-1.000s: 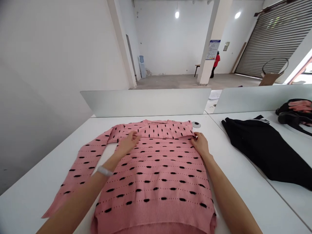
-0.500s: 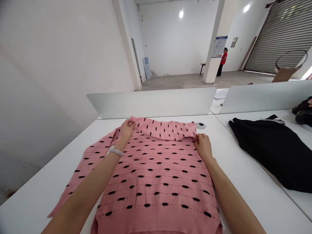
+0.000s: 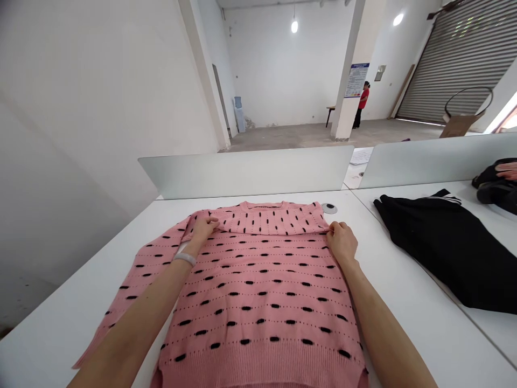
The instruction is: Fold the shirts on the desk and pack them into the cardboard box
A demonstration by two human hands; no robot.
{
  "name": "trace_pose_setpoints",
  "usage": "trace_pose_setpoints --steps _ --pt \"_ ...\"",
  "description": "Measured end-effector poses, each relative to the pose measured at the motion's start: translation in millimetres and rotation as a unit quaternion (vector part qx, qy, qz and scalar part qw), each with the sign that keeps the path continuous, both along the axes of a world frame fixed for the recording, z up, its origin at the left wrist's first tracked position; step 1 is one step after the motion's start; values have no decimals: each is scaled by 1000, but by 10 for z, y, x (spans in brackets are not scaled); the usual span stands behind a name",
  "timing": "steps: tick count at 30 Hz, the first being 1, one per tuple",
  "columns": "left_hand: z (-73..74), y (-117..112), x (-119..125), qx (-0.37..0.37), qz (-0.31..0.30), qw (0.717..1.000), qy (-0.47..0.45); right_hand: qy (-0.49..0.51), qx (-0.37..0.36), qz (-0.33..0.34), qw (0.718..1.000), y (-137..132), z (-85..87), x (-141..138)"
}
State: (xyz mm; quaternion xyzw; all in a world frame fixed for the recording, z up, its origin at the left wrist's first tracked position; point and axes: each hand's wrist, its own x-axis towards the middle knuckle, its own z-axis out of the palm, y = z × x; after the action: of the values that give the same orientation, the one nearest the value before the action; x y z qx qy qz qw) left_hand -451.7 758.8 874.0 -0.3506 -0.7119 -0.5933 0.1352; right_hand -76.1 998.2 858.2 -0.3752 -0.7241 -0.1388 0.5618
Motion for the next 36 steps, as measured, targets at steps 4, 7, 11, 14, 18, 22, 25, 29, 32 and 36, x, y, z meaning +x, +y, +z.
trace_pose_setpoints --steps 4,7,11,14,18,22,25,29,32,36 --pt "-9 -29 37 -17 14 999 30 -32 85 4 996 -39 13 -7" --pt "-18 -21 83 -35 24 997 70 -108 157 37 981 -24 4 -10" --pt "-41 -39 112 -48 63 987 139 -134 126 11 983 49 -27 -9" --pt "-89 -204 54 -51 95 979 175 -133 126 -12 983 99 -45 -19" --pt "-276 -677 -74 -58 158 966 197 -127 135 -13 983 159 -60 -32" --pt "-650 -1209 -24 -136 207 953 173 -109 140 13 984 215 -84 -42" --pt "-974 -1519 154 -224 241 932 150 -94 134 28 986 229 -103 -47" --pt "-1278 -1810 354 -316 242 911 106 -85 124 38 988 230 -115 -46" --pt "-1339 -1948 355 -361 233 897 106 -84 120 41 988 235 -122 -43" --pt "-1130 -2095 239 -307 193 928 84 -75 109 55 990 242 -132 -44"
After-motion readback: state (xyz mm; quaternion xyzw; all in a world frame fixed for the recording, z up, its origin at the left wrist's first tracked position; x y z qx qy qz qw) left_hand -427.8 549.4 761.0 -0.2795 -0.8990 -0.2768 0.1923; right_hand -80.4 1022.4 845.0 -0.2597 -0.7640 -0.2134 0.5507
